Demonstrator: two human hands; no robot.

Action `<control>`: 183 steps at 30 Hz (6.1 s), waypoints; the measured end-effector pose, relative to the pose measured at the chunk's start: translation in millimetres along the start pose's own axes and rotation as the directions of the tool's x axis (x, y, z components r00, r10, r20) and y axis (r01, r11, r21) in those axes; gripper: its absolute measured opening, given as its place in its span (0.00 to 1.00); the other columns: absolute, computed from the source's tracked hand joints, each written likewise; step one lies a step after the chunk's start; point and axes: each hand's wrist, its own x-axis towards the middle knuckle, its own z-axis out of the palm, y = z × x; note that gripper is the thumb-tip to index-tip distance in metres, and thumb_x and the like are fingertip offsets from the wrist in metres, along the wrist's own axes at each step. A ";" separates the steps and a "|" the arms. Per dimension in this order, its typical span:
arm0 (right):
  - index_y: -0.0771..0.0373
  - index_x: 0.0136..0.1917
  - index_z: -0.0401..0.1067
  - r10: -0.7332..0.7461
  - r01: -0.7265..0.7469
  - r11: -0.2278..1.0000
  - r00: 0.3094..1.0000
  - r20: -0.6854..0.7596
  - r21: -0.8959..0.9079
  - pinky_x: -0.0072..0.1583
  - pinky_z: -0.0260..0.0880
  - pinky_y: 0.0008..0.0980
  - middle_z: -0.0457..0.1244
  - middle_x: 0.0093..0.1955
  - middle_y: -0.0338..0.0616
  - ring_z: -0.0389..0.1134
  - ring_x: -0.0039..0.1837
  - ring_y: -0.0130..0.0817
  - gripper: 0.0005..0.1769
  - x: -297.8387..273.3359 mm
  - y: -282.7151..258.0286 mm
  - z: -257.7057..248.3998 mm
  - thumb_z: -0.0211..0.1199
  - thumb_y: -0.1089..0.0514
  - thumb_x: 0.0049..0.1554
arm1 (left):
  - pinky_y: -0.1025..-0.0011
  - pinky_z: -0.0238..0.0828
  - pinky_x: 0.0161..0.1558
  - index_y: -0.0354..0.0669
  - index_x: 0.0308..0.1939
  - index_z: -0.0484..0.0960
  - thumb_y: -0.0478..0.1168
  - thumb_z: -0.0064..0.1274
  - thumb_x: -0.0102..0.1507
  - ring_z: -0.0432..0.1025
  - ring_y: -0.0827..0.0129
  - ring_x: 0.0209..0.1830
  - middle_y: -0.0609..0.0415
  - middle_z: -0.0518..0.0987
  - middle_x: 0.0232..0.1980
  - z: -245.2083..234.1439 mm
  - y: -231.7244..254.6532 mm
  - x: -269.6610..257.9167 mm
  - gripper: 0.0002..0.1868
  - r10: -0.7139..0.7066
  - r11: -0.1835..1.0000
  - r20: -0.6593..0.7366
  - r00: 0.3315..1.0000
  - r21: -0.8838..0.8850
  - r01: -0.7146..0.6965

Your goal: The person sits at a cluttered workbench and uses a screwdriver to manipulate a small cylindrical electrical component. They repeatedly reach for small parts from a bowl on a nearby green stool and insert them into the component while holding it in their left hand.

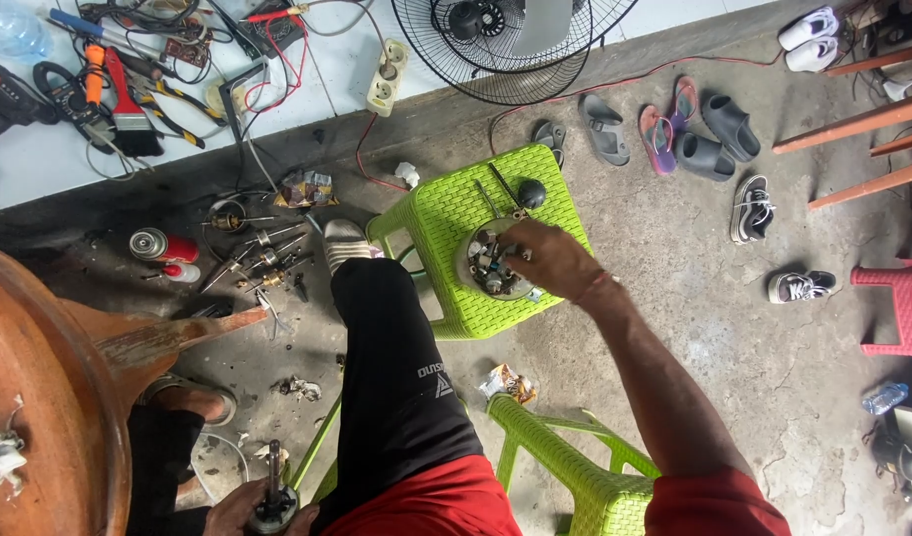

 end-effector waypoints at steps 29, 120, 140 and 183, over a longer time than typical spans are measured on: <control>0.64 0.68 0.70 0.114 -0.057 0.869 0.990 0.086 -0.491 0.39 0.83 0.44 0.70 0.56 0.53 0.76 0.45 0.42 0.19 20.5 4.4 35.2 0.53 0.67 0.65 | 0.69 0.72 0.25 0.42 0.21 0.81 0.44 0.74 0.33 0.74 0.68 0.18 0.55 0.80 0.21 5.2 9.7 2.4 0.19 -0.077 0.997 0.037 0.996 0.013 0.076; 0.46 0.69 0.70 0.164 0.011 0.791 0.959 0.229 -0.612 0.63 0.66 0.60 0.44 0.84 0.51 0.57 0.75 0.53 0.36 7.5 29.6 1.8 0.72 0.38 0.49 | 0.67 0.78 0.34 0.38 0.34 0.82 0.49 0.77 0.34 0.79 0.62 0.28 0.48 0.83 0.32 13.0 -29.3 -16.0 0.31 0.079 0.997 -0.049 0.996 0.011 -0.079; 0.39 0.61 0.71 -0.202 0.231 0.536 0.969 0.142 -0.812 0.59 0.72 0.48 0.51 0.83 0.47 0.59 0.77 0.50 0.36 7.4 28.9 18.2 0.74 0.28 0.43 | 0.66 0.75 0.30 0.37 0.31 0.82 0.49 0.75 0.34 0.77 0.64 0.24 0.51 0.82 0.27 8.3 -9.2 -6.7 0.29 0.057 0.997 -0.024 0.998 0.053 -0.056; 0.51 0.65 0.71 0.523 -0.500 0.836 0.851 0.053 -0.225 0.52 0.71 0.52 0.74 0.53 0.56 0.76 0.48 0.64 0.20 11.9 10.0 -7.1 0.47 0.44 0.67 | 0.63 0.75 0.30 0.29 0.50 0.82 0.30 0.59 0.59 0.74 0.55 0.24 0.38 0.82 0.33 -17.7 68.5 -6.8 0.16 -0.629 0.364 0.149 0.763 -0.811 0.458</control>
